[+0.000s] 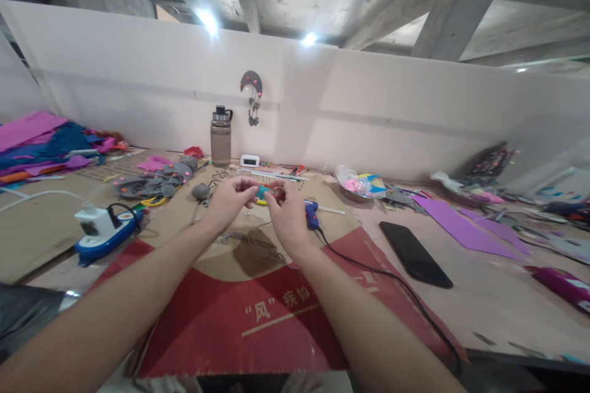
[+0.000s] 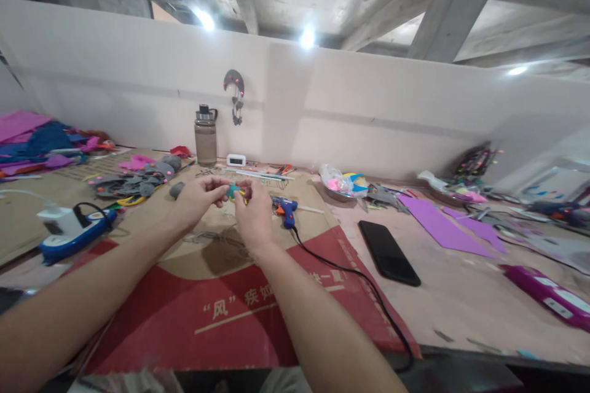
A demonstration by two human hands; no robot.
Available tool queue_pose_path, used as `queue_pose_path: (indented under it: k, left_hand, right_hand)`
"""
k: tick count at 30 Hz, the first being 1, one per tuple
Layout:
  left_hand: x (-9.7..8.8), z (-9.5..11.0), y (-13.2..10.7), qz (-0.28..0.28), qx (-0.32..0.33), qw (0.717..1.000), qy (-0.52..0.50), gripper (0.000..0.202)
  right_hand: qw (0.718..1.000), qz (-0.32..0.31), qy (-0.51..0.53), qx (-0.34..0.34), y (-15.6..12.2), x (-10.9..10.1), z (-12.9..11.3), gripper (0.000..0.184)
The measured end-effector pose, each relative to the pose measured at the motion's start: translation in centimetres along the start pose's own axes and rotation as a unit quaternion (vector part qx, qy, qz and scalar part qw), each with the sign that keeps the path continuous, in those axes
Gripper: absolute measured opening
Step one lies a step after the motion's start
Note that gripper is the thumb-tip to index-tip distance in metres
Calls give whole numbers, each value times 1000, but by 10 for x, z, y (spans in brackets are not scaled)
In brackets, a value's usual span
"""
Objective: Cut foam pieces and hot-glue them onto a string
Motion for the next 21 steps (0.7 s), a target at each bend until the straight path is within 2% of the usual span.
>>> queue_pose_path:
  k: [3, 13, 21]
  left_hand:
    - [1, 0, -1, -5, -7, 1000, -3, 21]
    - [2, -10, 0, -13, -31, 999, -25, 19]
    - [8, -15, -1, -33, -78, 990, -112, 25]
  right_hand:
    - [999, 3, -33, -11, 3, -1, 3, 12]
    - [997, -10, -68, -26, 2, 0, 6, 16]
    - [996, -9, -83, -39, 2, -2, 3, 14]
Point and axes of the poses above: each hand's wrist, its own y-axis towards the middle knuckle, its own x-axis out of the palm, z = x × y, the point moved 6 cm from there along y, towards the middle knuckle, and after that the axes turned 6 degrees about z, right-handed, at the moved point
